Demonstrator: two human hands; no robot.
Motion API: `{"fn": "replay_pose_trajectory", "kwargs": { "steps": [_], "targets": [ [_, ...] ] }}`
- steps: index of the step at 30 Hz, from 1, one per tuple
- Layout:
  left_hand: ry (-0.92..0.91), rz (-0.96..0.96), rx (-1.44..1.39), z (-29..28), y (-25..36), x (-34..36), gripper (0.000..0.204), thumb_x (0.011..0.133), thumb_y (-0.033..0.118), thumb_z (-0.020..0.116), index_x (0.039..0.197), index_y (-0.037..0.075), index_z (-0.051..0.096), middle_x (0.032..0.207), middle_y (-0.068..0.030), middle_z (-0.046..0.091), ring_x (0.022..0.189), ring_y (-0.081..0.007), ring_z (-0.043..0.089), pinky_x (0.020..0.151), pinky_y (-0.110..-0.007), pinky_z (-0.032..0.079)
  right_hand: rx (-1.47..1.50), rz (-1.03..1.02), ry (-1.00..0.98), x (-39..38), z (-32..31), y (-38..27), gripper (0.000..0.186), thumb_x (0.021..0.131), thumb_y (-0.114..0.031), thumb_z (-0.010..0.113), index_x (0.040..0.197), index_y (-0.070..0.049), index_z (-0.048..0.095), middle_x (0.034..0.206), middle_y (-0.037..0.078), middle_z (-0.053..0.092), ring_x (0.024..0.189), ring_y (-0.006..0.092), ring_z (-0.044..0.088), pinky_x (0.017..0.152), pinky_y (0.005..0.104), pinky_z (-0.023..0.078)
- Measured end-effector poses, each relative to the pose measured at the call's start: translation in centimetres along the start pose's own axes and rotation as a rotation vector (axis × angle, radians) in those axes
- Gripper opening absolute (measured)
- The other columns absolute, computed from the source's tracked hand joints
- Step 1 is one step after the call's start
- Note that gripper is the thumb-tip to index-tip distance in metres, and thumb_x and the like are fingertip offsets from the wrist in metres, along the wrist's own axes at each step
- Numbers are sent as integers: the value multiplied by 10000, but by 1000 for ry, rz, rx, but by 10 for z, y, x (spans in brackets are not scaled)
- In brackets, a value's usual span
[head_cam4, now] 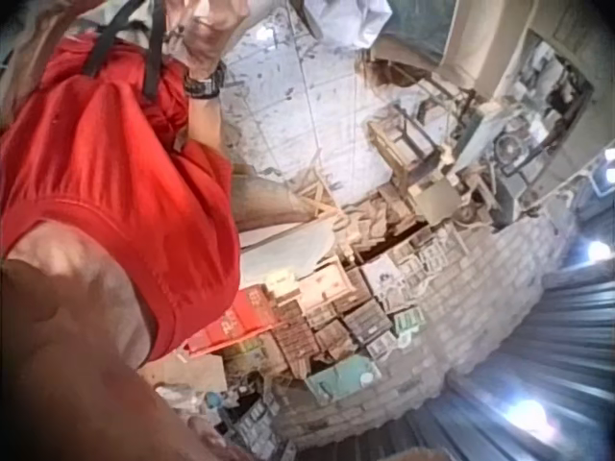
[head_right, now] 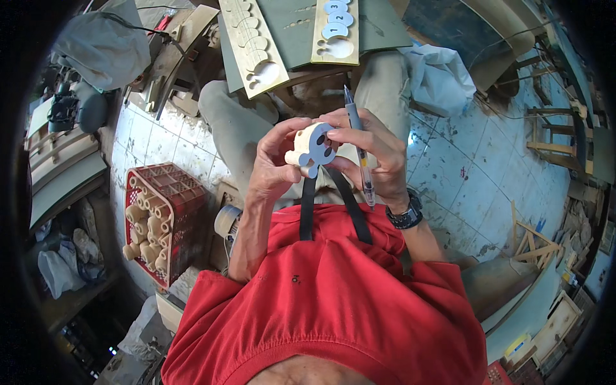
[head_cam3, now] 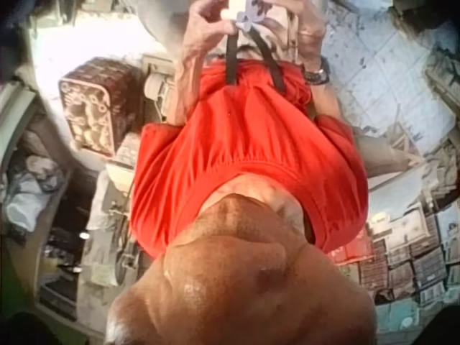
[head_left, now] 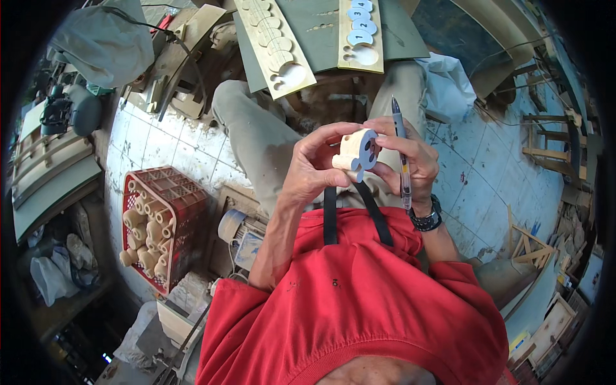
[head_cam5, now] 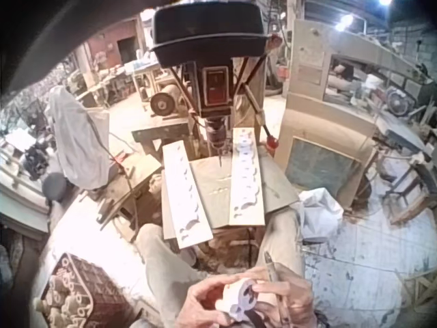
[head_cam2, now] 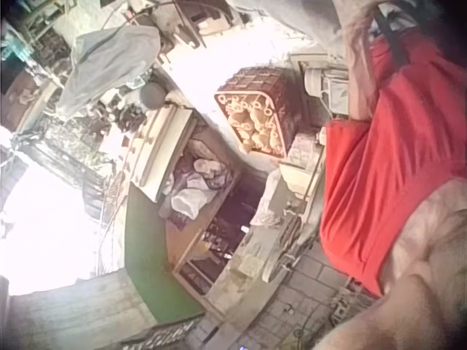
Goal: Marking and drilling wooden puzzle pieces in a workshop.
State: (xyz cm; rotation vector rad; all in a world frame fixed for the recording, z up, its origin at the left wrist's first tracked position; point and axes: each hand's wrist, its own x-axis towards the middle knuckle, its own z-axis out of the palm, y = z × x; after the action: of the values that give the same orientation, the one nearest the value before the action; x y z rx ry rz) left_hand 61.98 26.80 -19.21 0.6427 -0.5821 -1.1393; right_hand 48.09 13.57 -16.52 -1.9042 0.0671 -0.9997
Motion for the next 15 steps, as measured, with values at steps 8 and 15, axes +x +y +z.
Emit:
{"fn": "replay_pose_trajectory", "kwargs": {
  "steps": [8,15],
  "targets": [
    [28,-138,-337,-27,-12,15,654,853,316,745,1362,39,442,1217,-113,598,1096,-269,629,941,-393,542,-137,149,-72,21,13,3,493,662,-80,849,1111,-67,646,1086,146,674,890,296,680,787,325,554],
    [342,-213,-993,-15,-22,26,643,904,448,654,1322,0,460,1264,-209,543,1183,-394,551,1017,-468,488,26,398,-160,30,8,37,403,761,-115,799,1130,-36,659,933,101,695,765,116,599,706,259,485]
  ]
}}
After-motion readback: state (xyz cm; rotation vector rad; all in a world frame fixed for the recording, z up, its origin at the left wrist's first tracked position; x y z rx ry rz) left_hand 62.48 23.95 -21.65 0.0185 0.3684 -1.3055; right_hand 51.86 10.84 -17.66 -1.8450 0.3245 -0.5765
